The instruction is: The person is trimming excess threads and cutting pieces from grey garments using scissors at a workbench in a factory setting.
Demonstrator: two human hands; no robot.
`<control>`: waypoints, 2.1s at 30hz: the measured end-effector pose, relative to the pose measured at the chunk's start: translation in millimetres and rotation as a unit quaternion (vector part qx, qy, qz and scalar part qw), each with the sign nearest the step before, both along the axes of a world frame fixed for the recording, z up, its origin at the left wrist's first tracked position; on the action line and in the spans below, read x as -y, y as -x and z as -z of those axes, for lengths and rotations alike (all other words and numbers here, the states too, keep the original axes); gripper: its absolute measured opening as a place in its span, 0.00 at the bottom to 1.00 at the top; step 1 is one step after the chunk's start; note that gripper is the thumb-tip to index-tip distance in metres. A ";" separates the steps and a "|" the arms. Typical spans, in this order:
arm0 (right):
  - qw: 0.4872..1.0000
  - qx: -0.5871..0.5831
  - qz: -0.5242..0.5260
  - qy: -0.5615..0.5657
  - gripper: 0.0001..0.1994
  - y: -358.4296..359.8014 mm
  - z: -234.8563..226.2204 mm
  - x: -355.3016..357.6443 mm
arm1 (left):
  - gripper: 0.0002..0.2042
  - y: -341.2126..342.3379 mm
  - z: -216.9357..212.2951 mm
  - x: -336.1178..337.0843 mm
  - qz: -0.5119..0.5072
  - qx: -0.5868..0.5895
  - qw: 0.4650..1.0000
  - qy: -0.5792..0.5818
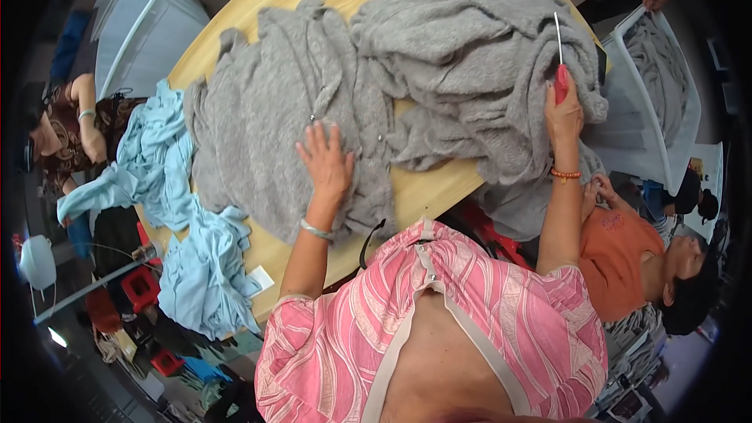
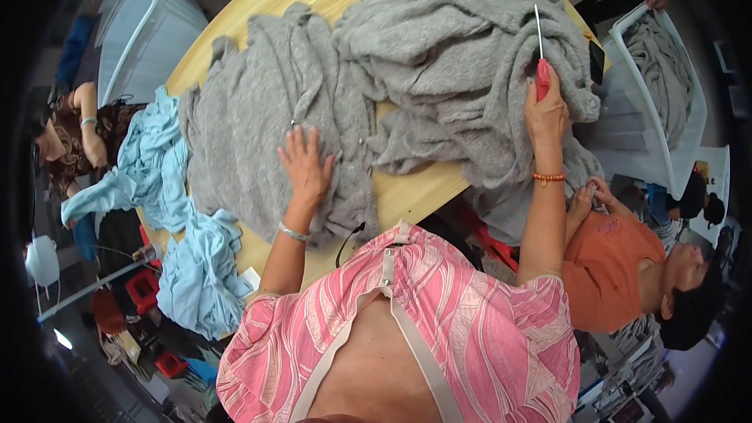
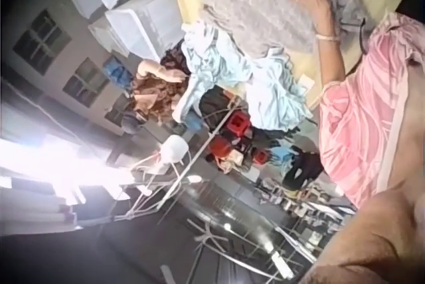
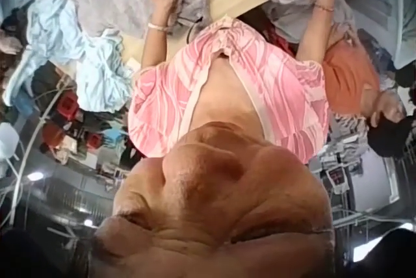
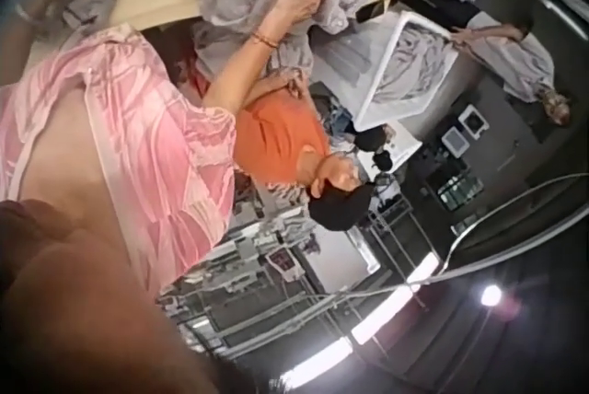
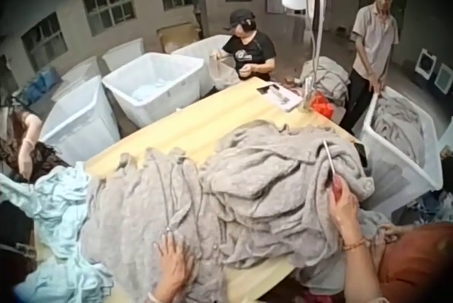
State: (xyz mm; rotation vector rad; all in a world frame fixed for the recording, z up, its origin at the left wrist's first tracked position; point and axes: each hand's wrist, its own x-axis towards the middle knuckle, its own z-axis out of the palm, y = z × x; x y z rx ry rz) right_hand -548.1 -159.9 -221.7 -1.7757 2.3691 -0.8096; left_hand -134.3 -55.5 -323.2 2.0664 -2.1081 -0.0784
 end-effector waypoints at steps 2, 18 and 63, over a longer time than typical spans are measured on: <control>0.999 0.001 -0.032 0.044 0.23 -14.7 -15.2 -17.3 | 0.35 -24.6 6.1 -29.9 -0.068 -0.055 0.996 0.022; 0.851 -0.022 -0.434 -0.294 0.17 -166.4 -13.3 -157.2 | 0.13 -11.1 38.1 -29.5 0.043 -0.303 0.952 -0.023; 0.775 0.225 -0.575 -0.134 0.16 -298.1 13.8 -155.3 | 0.15 -34.4 -31.1 -149.1 -0.036 -0.531 0.846 0.025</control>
